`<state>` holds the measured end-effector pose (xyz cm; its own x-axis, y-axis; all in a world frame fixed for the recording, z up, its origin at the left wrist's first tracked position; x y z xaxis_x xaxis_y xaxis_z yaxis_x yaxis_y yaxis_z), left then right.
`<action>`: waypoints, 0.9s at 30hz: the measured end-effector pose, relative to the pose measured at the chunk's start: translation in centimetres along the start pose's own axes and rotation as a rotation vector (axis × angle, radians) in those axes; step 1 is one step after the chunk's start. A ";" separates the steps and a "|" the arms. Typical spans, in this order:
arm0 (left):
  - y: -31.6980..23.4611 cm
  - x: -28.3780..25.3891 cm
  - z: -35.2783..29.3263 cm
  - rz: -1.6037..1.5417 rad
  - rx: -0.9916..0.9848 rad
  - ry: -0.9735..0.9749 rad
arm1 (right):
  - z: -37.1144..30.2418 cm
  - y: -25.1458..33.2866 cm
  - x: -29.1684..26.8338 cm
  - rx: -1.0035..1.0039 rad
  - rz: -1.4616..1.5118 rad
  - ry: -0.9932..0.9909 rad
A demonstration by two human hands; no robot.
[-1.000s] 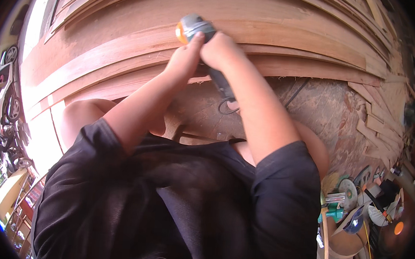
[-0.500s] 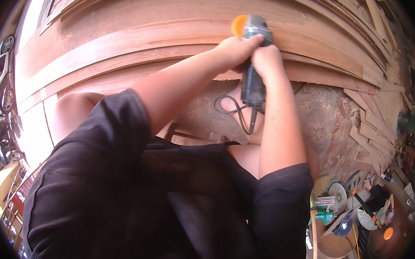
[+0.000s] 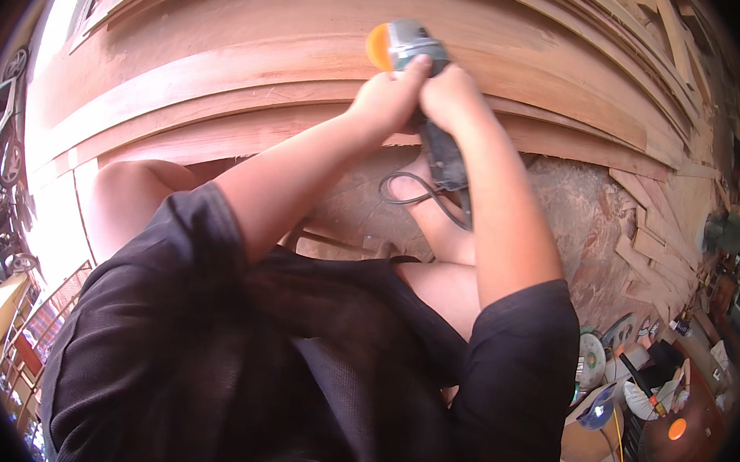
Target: The person uses an electric sander to smooth the surface of a long, curved wooden plank. They hold the plank with their left hand and operate the sander with their right hand, moving it back and forth along the wood's length.
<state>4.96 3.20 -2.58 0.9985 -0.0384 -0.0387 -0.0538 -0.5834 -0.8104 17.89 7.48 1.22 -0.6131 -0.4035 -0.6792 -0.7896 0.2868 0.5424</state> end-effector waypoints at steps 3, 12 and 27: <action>-2.7 3.9 1.0 0.110 -0.033 0.203 | 1.2 -6.1 -2.0 0.103 0.152 -0.080; -4.3 3.6 2.3 0.307 -0.053 0.348 | -0.8 -5.9 -0.4 0.289 0.628 -0.216; -0.9 -2.3 -2.1 -0.098 -0.053 -0.174 | 0.2 3.0 1.6 -0.005 -0.011 0.084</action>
<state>2.65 2.15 -0.55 0.9852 0.1583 -0.0653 0.0476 -0.6196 -0.7834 14.55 7.89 1.65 -0.6000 -0.4785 -0.6412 -0.7961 0.2780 0.5375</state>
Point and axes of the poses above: each hand's wrist, its own z-axis towards the middle knuckle, its own x-axis out of the palm, y = z × x, the point moved 2 cm from there along z, towards the middle knuckle, and after that the axes turned 3 degrees about -y, right-handed, at the moved point
